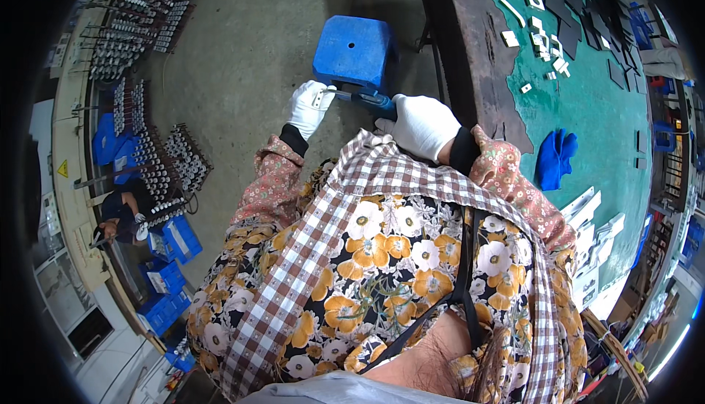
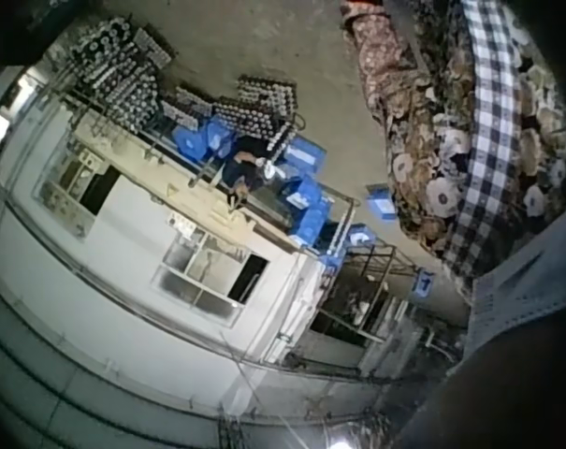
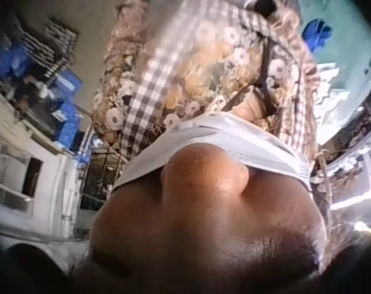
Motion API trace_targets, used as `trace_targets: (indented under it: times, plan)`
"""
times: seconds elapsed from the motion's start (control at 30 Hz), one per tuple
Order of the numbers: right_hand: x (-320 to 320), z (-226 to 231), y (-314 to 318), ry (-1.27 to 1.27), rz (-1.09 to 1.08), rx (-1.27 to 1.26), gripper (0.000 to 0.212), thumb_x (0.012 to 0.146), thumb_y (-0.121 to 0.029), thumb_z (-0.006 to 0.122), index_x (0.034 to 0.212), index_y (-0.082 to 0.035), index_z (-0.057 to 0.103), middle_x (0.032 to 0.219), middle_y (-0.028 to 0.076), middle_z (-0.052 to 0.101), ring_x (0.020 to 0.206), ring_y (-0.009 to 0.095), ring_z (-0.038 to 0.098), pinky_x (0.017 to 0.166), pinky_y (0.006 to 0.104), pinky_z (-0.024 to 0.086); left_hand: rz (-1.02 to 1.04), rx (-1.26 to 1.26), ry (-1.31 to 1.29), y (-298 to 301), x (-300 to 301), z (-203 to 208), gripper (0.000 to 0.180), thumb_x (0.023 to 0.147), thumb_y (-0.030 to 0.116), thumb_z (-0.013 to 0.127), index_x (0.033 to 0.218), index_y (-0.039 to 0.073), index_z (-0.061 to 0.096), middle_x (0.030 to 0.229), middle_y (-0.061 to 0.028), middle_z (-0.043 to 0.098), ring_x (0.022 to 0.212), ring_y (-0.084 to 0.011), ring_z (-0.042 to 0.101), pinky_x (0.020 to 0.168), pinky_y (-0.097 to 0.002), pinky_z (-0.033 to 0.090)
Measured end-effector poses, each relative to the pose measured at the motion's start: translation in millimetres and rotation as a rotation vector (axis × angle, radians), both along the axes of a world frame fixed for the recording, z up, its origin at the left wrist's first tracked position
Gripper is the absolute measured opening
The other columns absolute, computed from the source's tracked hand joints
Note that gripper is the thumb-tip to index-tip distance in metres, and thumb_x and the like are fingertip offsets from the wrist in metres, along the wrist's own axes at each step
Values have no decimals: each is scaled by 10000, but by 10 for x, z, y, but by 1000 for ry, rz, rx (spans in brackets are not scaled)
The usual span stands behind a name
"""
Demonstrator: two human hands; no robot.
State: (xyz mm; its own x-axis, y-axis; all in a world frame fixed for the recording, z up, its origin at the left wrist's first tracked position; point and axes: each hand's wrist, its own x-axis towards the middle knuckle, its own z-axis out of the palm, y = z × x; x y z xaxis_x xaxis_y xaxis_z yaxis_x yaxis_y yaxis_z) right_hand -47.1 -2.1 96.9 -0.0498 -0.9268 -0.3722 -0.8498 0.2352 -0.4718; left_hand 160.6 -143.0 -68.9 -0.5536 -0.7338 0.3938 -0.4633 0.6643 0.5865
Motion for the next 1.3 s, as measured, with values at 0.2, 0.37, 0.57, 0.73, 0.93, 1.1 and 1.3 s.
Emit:
trace_targets:
  times: [0.2,0.37,0.57,0.73,0.93,1.1,1.3]
  plan:
    - [-9,-10,-20,-3,-12,16,389,827,-348,612,952,20,632,757,199,653,701,338,652,678,393,517,-6,-4,20,-11,-74,64,161,788,260,671,765,119,596,730,-74,592,707,-299,579,629,-406,462]
    - [-5,-8,2,-7,15,-4,384,826,-341,617,952,21,626,750,202,650,699,342,651,674,395,516,-26,-10,6,-76,-63,47,164,796,250,661,738,114,591,716,-82,587,695,-302,575,624,-406,460]
    - [-16,-17,-18,-14,13,-3,383,827,-340,621,957,20,623,745,205,647,695,347,649,669,399,515,-22,-46,-12,-110,-95,69,166,798,238,657,726,106,588,708,-86,585,680,-303,573,612,-406,461]
    - [0,6,-22,4,14,-10,385,828,-345,623,958,17,623,751,202,649,691,343,651,669,395,516,-24,-47,11,-134,-100,59,158,796,232,659,731,107,588,709,-84,586,675,-296,576,611,-403,461]
    - [28,53,-3,6,35,3,380,829,-344,624,954,14,625,766,194,654,708,334,654,672,392,518,17,45,64,-110,-114,104,170,784,212,667,689,101,580,660,-90,569,640,-289,574,579,-393,456]
    - [-6,95,-7,12,71,-14,389,826,-365,627,937,7,609,756,191,647,714,347,646,658,413,510,8,40,45,-117,-129,118,197,789,211,664,663,96,566,648,-93,563,628,-298,566,568,-403,451]
    - [-18,46,25,-5,59,-34,387,823,-370,631,929,2,604,747,189,644,702,350,642,648,417,507,10,-33,84,-128,-150,126,188,773,177,678,653,94,560,631,-90,554,605,-281,561,553,-385,446]
